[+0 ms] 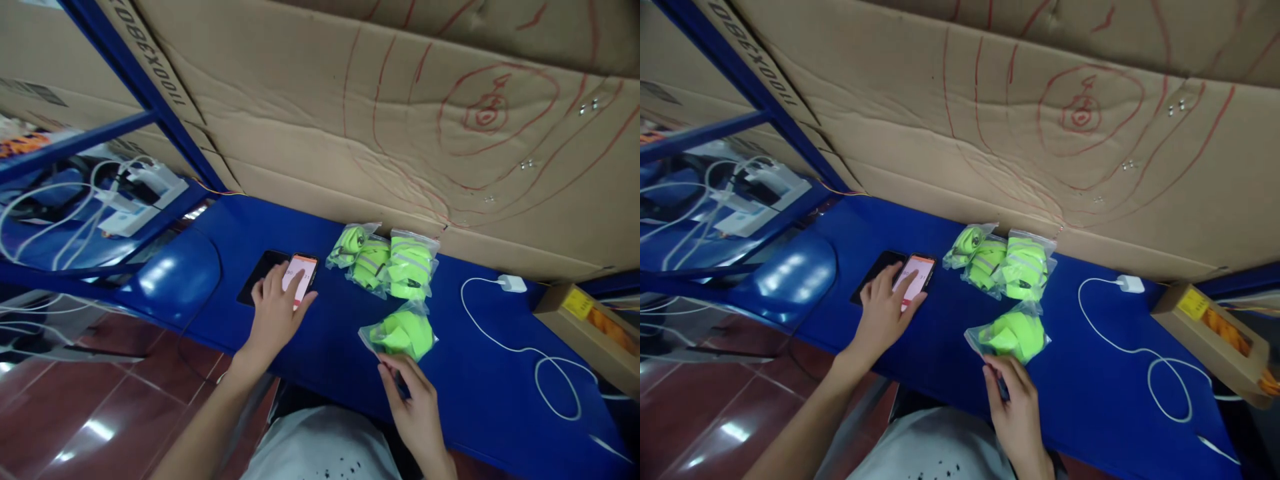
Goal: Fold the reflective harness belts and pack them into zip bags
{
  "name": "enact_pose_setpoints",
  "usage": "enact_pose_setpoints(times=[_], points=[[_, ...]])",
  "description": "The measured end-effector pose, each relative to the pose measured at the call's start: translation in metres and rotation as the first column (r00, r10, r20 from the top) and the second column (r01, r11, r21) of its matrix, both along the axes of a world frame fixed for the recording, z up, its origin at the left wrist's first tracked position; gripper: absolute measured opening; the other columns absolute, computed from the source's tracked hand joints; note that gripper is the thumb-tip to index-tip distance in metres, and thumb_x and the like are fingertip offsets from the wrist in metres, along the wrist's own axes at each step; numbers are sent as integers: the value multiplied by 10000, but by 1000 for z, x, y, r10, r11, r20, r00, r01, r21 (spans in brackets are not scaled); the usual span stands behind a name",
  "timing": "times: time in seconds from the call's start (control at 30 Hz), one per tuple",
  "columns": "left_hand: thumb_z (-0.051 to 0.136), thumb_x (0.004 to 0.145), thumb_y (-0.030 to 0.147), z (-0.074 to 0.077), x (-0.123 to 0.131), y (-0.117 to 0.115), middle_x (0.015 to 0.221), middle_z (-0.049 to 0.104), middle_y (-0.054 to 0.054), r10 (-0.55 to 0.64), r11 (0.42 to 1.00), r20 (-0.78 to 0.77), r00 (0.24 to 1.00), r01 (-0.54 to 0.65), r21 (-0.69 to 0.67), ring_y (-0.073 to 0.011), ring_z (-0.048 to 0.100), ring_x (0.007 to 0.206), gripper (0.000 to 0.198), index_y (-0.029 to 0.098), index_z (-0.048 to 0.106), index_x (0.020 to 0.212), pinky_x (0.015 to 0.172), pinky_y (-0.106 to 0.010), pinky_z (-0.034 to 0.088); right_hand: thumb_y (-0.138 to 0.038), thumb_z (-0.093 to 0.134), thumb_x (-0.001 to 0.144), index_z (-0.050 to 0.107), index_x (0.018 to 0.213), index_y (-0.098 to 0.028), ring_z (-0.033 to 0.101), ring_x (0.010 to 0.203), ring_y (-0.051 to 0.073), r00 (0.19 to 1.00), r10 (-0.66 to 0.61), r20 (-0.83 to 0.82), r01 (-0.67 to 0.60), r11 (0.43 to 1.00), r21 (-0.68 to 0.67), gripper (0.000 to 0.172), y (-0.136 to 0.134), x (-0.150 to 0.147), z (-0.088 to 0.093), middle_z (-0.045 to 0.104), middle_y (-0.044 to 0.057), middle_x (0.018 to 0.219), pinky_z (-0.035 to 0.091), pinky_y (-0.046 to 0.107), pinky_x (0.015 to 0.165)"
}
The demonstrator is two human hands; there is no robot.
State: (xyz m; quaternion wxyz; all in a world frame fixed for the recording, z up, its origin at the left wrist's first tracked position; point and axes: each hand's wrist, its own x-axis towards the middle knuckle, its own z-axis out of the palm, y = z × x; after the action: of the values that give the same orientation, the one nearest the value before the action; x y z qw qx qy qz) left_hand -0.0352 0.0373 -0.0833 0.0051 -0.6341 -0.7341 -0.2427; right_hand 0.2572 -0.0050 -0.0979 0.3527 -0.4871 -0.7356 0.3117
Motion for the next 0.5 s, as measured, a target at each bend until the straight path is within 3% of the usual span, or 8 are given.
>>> enact_pose_setpoints(times=[0.07, 0.13, 0.2, 0.27, 0.37, 0.5], points=[[496, 1032, 464, 13, 21, -17, 1157, 700, -162, -108, 993, 251, 962, 119, -26, -305, 654, 1107, 360, 180, 707, 1098, 987, -471, 487, -267, 591, 1000, 725, 1137, -297, 741, 933, 222, 998, -52, -18, 52, 998, 17, 194, -4, -2, -2, 757, 48, 1053, 618, 336, 787], [491, 1038, 466, 22, 47, -36, 877, 716, -66, -184, 927, 542, 820, 328, -181, -199, 669, 814, 376, 189, 688, 878, 777, -321, 499, -255, 612, 994, 725, 1122, -281, 736, 900, 203, 994, -100, -47, 102, 994, 31, 173, -8, -5, -3, 758, 42, 1021, 601, 304, 771], [563, 1007, 434, 23, 70, -52, 808, 721, -22, -162, 839, 736, 657, 485, -248, -160, 651, 735, 320, 192, 702, 850, 662, -257, 446, -240, 628, 990, 720, 1116, -267, 729, 877, 181, 992, -113, -65, 114, 993, 21, 158, -12, -8, -3, 757, 35, 995, 582, 271, 761], [598, 988, 387, 17, 87, -62, 855, 750, -15, -121, 808, 837, 534, 542, -230, -157, 665, 774, 247, 195, 733, 912, 659, -241, 432, -232, 628, 993, 716, 1114, -262, 720, 873, 164, 995, -77, -70, 76, 997, -11, 153, -17, -11, -1, 752, 28, 991, 566, 247, 759], [588, 994, 371, 4, 98, -69, 934, 770, -34, -105, 826, 906, 409, 544, -150, -175, 684, 843, 241, 185, 741, 986, 736, -259, 463, -229, 613, 1003, 711, 1099, -265, 701, 870, 142, 997, -15, -78, 11, 998, -61, 142, -25, -16, 5, 741, 16, 1001, 547, 226, 763], [588, 997, 384, -8, 98, -75, 934, 767, -45, -98, 840, 931, 351, 532, -112, -188, 686, 851, 258, 173, 735, 969, 769, -278, 480, -253, 597, 1017, 706, 1091, -273, 680, 863, 129, 997, -19, -78, 9, 992, -123, 134, -34, -21, 14, 726, 3, 989, 527, 214, 776]])
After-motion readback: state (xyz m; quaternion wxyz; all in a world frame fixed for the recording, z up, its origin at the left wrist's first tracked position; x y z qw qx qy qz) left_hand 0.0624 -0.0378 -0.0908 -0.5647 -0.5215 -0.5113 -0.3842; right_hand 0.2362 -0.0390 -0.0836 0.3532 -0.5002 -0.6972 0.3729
